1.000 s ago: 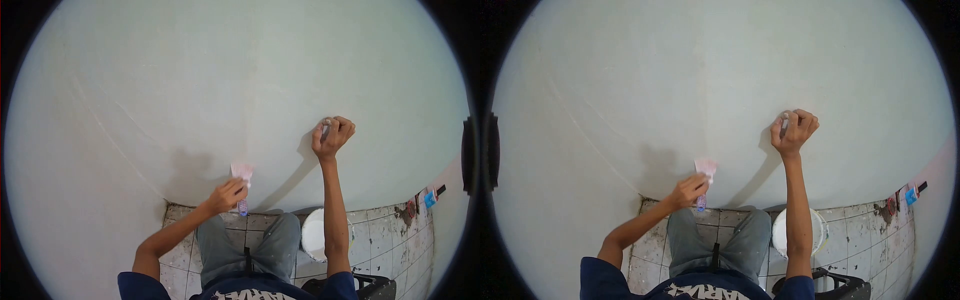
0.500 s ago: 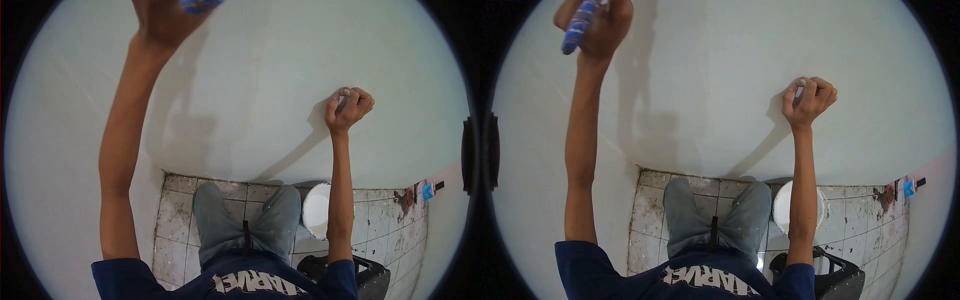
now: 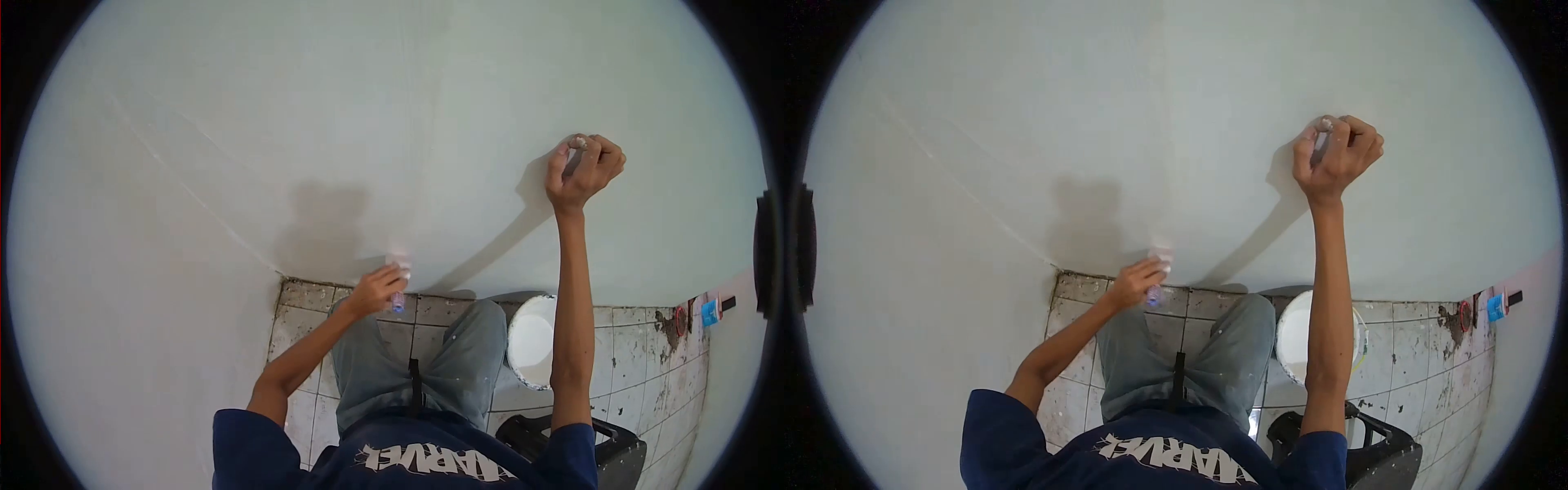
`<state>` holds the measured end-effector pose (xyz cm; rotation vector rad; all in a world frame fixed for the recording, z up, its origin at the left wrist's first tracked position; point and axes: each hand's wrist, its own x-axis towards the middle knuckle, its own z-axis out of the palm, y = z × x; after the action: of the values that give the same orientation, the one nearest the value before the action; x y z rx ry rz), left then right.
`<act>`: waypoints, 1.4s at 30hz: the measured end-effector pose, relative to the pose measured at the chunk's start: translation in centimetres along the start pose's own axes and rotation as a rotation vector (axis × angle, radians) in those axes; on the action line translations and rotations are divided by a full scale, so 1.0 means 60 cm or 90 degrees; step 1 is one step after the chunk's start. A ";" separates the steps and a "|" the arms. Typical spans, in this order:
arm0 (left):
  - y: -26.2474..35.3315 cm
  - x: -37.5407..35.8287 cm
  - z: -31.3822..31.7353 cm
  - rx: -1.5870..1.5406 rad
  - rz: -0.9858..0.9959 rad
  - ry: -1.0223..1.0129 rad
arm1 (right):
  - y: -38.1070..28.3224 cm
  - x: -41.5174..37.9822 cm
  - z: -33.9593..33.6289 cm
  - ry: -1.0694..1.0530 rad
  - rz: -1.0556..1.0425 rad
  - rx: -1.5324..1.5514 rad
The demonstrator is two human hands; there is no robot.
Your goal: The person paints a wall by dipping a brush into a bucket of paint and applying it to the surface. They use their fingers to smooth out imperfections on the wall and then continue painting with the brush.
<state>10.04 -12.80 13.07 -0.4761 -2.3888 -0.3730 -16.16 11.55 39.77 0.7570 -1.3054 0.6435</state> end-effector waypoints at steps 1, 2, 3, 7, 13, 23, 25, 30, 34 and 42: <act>-0.006 0.031 -0.022 0.005 0.006 0.048 | 0.001 0.002 -0.002 0.003 -0.002 0.001; -0.014 0.084 -0.063 0.008 0.008 0.094 | 0.002 0.002 0.000 0.002 -0.003 0.004; -0.014 0.128 -0.100 0.008 0.035 0.120 | 0.002 -0.001 0.000 -0.001 -0.001 0.008; 0.042 0.314 -0.312 0.182 0.246 0.290 | 0.001 -0.001 0.000 -0.003 -0.007 0.002; 0.032 0.345 -0.324 0.221 0.220 0.457 | 0.019 -0.008 0.005 0.004 -0.038 0.019; -0.018 -0.092 0.120 0.092 -0.009 0.075 | 0.050 -0.007 0.001 -0.004 -0.156 0.027; -0.018 -0.155 0.166 0.029 -0.045 0.014 | 0.065 -0.026 0.003 0.010 -0.145 0.068; -0.039 -0.049 0.089 0.076 0.058 0.186 | -0.010 -0.054 -0.015 0.062 0.220 0.379; -0.025 0.108 -0.069 0.121 0.214 0.233 | -0.055 -0.043 -0.059 0.143 0.403 0.450; -0.016 0.078 -0.030 0.229 0.128 0.294 | -0.072 -0.070 -0.127 0.058 0.425 0.505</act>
<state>7.31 -13.23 17.34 -0.4046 -1.8831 0.0405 -8.87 14.96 34.37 0.8948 -1.2013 1.7768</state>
